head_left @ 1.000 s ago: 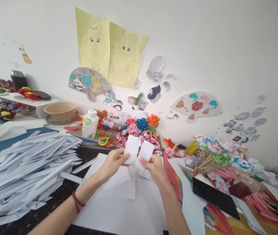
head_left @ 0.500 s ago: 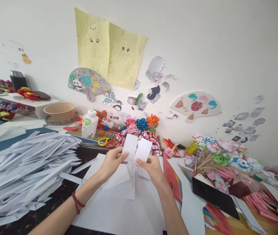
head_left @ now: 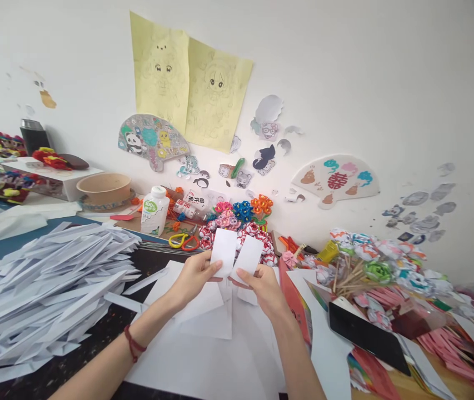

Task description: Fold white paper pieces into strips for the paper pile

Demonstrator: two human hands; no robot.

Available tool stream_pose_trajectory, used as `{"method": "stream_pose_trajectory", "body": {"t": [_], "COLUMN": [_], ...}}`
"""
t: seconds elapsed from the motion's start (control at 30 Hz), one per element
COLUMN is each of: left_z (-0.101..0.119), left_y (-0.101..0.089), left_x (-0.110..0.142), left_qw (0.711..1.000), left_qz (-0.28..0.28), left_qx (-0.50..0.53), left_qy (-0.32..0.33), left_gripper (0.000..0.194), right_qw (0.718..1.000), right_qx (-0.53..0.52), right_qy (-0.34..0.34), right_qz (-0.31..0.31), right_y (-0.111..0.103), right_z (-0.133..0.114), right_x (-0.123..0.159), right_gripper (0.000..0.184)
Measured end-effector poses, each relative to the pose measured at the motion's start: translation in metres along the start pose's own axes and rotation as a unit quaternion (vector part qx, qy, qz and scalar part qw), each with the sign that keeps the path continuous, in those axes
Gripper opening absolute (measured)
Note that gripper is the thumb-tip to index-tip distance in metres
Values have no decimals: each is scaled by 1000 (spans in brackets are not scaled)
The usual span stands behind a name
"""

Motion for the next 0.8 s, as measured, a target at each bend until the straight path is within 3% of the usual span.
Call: {"method": "stream_pose_trajectory", "body": {"t": [0.33,0.63,0.8], "left_z": [3,-1,-4], "left_y": [0,-6,-5], "left_x": [0,0,-2], "left_qw": [1000,996,997], "left_qz": [-7,32,5], "left_qx": [23,-85,-72], "left_qy": [15,19,13], "left_gripper": [43,34,33], "right_qw": [1000,1000,1000], "right_qx": [-5,15,20], "right_qy": [7,10,11], "right_qz": [10,10,2], "right_y": [2,-3,-5], "right_z": [-4,1,4], "right_x": [2,1,0], "right_gripper": [29,41,39]}}
Point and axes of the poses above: each hand's wrist, its own x-axis away from the middle knuckle, its own y-axis out of the palm, z = x × y, the point moved 5 cm from there along -x, towards the middle knuckle, and after that the axes turned 7 degrees about -z, right-handed, at the moved point
